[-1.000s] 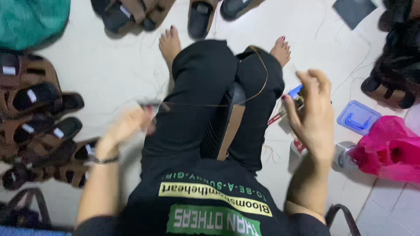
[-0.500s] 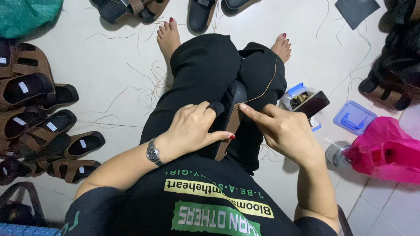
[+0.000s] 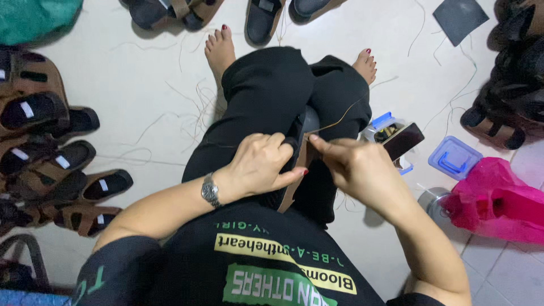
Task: The person sits on the floor and sews a brown sandal using a needle and thread. They repeatedly push the needle through the sandal's sole and pull the thread to secure it, occasionally adjusting the sandal's position.
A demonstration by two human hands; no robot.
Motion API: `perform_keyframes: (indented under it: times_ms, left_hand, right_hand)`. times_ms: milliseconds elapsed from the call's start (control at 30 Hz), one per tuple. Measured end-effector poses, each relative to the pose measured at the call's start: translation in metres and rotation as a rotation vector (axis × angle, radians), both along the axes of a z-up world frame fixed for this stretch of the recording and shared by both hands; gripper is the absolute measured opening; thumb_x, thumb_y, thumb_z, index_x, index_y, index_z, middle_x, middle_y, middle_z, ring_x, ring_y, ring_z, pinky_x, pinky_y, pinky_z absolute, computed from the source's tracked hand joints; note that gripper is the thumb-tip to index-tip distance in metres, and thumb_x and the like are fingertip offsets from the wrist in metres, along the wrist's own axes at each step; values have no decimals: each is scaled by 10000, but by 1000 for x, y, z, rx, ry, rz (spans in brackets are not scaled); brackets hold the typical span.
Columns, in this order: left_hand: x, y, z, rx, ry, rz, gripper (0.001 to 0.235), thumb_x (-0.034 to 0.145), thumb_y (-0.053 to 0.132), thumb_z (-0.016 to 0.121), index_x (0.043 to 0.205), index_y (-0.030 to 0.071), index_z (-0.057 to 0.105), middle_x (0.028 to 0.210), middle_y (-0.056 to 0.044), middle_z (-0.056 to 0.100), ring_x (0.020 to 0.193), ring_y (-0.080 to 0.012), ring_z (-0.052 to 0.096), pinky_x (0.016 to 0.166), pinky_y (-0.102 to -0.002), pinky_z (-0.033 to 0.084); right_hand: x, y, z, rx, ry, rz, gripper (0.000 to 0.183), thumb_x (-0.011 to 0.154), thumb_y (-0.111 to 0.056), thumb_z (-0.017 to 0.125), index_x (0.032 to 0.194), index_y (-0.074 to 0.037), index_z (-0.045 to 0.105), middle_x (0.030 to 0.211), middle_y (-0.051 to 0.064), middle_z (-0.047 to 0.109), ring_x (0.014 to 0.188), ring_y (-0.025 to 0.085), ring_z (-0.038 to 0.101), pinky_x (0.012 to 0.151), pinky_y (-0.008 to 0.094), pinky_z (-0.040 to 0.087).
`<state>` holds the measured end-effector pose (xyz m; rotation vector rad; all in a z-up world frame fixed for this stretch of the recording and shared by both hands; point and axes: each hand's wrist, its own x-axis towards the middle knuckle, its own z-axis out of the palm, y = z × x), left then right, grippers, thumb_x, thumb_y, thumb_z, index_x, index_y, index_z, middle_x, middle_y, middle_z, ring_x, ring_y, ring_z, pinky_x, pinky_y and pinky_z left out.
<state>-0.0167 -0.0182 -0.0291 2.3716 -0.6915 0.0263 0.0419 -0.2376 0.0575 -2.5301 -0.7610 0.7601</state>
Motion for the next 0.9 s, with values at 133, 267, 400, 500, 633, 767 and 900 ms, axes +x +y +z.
perform_keyframes:
  times_ms: [133, 267, 400, 500, 633, 767, 900]
  left_hand:
    - [-3, 1, 3, -6, -21, 22, 421, 859, 452, 682, 730, 67, 567, 729, -126, 528, 605, -364, 636, 593, -428, 483]
    - [3, 29, 21, -111, 31, 97, 363, 874, 331, 745, 685, 46, 623, 878, -138, 620, 766, -370, 627, 685, -436, 455]
    - [6, 40, 35, -782, 436, 116, 135, 848, 194, 802, 867, 69, 753, 1273, -109, 674, 1078, -299, 654, 920, -386, 487]
    - [-5, 31, 33, -1201, 888, 86, 302, 1013, 121, 590, 1291, 19, 646, 1123, -129, 755, 753, -86, 683, 632, -192, 532]
    - [6, 20, 25, -871, 881, 264, 266, 948, 87, 672, 1189, -21, 707, 722, -145, 762, 560, -108, 681, 508, -201, 538]
    - [-4, 13, 7, -790, 835, 343, 271, 866, 37, 746, 1129, -20, 716, 759, -188, 714, 614, -164, 660, 515, -246, 532]
    - [-8, 2, 16, -166, 27, 210, 417, 850, 348, 833, 719, 24, 606, 723, -46, 475, 583, -221, 586, 553, -292, 506]
  right_hand:
    - [3, 16, 1, 51, -73, -54, 178, 924, -179, 655, 1043, -181, 788, 867, 96, 764, 786, 385, 729, 607, 445, 579]
    - [-16, 4, -1, -108, -225, -12, 166, 913, -292, 646, 1042, -199, 694, 836, 24, 700, 758, 276, 725, 608, 409, 587]
    - [-26, -2, -26, -201, -277, 6, 189, 1020, -343, 446, 1135, -225, 539, 773, -26, 591, 746, 240, 711, 572, 412, 569]
    - [-31, -7, -31, -5, -438, -51, 145, 942, -231, 658, 1083, -214, 632, 727, -34, 628, 705, 194, 711, 563, 323, 549]
    - [-27, -13, -43, 38, -466, -43, 131, 911, -200, 682, 1038, -220, 656, 702, -75, 634, 682, 150, 703, 585, 263, 538]
    - [-14, -6, -35, 87, -476, 35, 153, 912, -161, 667, 1056, -211, 650, 716, -30, 636, 680, 186, 704, 573, 313, 547]
    - [-18, -5, -19, -144, -548, 170, 235, 940, -250, 573, 1164, -301, 619, 731, -67, 566, 629, 150, 664, 543, 280, 529]
